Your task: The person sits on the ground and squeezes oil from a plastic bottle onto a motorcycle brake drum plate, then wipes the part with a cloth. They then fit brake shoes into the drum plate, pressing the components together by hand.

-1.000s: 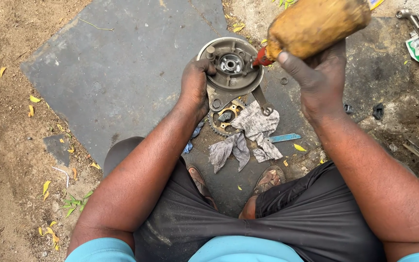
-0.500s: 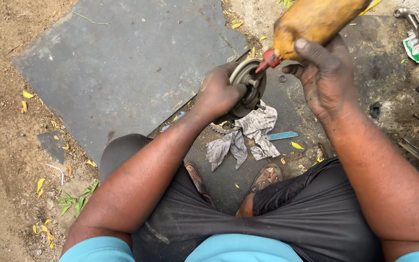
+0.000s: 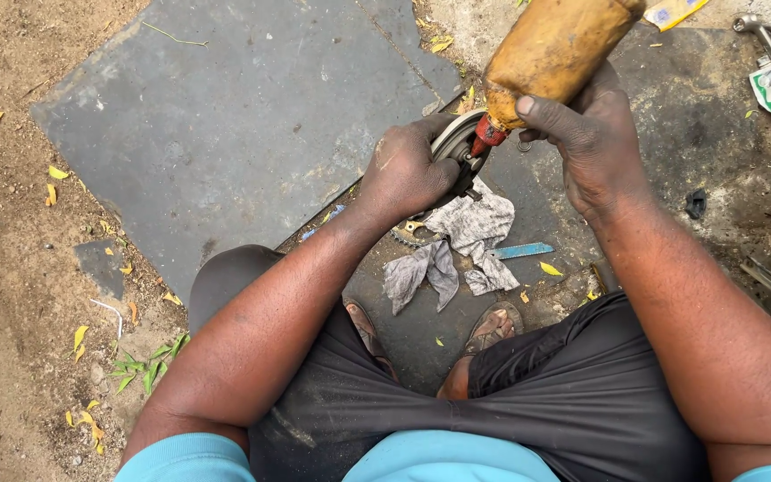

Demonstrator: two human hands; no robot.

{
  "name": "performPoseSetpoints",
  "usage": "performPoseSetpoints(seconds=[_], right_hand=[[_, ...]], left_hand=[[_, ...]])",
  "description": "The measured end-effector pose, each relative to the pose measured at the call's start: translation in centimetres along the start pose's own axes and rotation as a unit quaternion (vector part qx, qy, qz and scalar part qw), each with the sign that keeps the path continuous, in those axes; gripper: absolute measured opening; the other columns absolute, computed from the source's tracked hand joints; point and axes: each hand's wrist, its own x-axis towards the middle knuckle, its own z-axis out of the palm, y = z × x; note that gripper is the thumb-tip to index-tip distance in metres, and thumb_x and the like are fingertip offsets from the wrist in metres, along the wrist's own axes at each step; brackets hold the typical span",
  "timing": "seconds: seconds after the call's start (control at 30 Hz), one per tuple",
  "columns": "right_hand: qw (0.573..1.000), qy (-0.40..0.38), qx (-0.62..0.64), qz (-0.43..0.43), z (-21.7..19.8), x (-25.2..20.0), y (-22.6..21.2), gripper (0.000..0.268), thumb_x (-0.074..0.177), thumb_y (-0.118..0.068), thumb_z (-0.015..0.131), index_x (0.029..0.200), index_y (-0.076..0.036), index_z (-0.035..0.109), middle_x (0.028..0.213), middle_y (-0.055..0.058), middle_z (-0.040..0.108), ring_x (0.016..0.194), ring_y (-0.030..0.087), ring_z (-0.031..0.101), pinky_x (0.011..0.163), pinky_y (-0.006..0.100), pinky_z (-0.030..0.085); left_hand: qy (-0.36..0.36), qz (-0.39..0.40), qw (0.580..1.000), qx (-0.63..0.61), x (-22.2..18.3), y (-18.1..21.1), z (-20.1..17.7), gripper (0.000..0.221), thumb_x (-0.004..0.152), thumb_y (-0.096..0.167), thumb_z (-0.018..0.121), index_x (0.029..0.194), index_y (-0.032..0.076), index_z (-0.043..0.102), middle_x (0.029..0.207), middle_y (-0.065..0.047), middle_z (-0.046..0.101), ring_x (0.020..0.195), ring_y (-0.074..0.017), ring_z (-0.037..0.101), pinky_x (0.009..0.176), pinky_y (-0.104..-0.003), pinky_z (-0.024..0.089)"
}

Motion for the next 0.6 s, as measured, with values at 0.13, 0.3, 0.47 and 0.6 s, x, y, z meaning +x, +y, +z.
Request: performPoseSetpoints(seconds=[0.13, 0.3, 0.47, 0.6], right_hand=[[1.0, -0.001, -0.007, 0.005, -0.1, 0.0, 0.2, 0.071, 0.089, -0.023, 0.079, 0.147, -0.003, 0.043, 0.129, 0.01, 0.064, 0.115, 0.018, 0.068, 0.087, 0.033, 0.061], [1.0, -0.003, -0.01, 0.016, -0.2, 0.4, 0.4, 0.07, 0.09, -0.025, 0.078, 0.145, 0.0, 0.044, 0.126, 0.012, 0.065, 0.11, 0.018, 0.069, 0.085, 0.033, 0.061], [0.992, 0.019, 0.086, 0.092, -4.1, 2.1, 3.4, 0.053, 0.099, -0.031, 0.07, 0.136, 0.002, 0.052, 0.096, 0.009, 0.067, 0.084, 0.019, 0.07, 0.074, 0.035, 0.059], [0.931, 0.083, -0.319, 0.154, -12.3, 5.6, 14.7, 0.058, 0.092, -0.038, 0.071, 0.138, -0.003, 0.064, 0.091, 0.013, 0.072, 0.075, 0.029, 0.067, 0.065, 0.045, 0.052]], left_hand=[[0.0, -0.001, 1.0, 0.003, 0.0, 0.3, 0.0, 0.052, 0.073, 0.017, 0.069, 0.124, 0.01, 0.07, 0.095, -0.017, 0.078, 0.09, -0.0309, 0.078, 0.086, -0.043, 0.059], [-0.009, -0.002, 1.0, 0.015, 0.0, 0.3, -0.2, 0.052, 0.074, 0.016, 0.068, 0.126, 0.01, 0.069, 0.093, -0.018, 0.078, 0.088, -0.0309, 0.078, 0.086, -0.044, 0.059], [0.03, 0.003, 0.999, 0.011, 0.7, -3.2, 3.2, 0.053, 0.075, 0.014, 0.064, 0.128, 0.009, 0.068, 0.101, -0.02, 0.077, 0.094, -0.0329, 0.077, 0.088, -0.044, 0.059], [0.089, 0.02, 0.996, -0.027, 0.4, -4.2, 2.4, 0.049, 0.079, 0.016, 0.067, 0.126, 0.004, 0.067, 0.113, -0.023, 0.075, 0.107, -0.0371, 0.074, 0.098, -0.044, 0.056]])
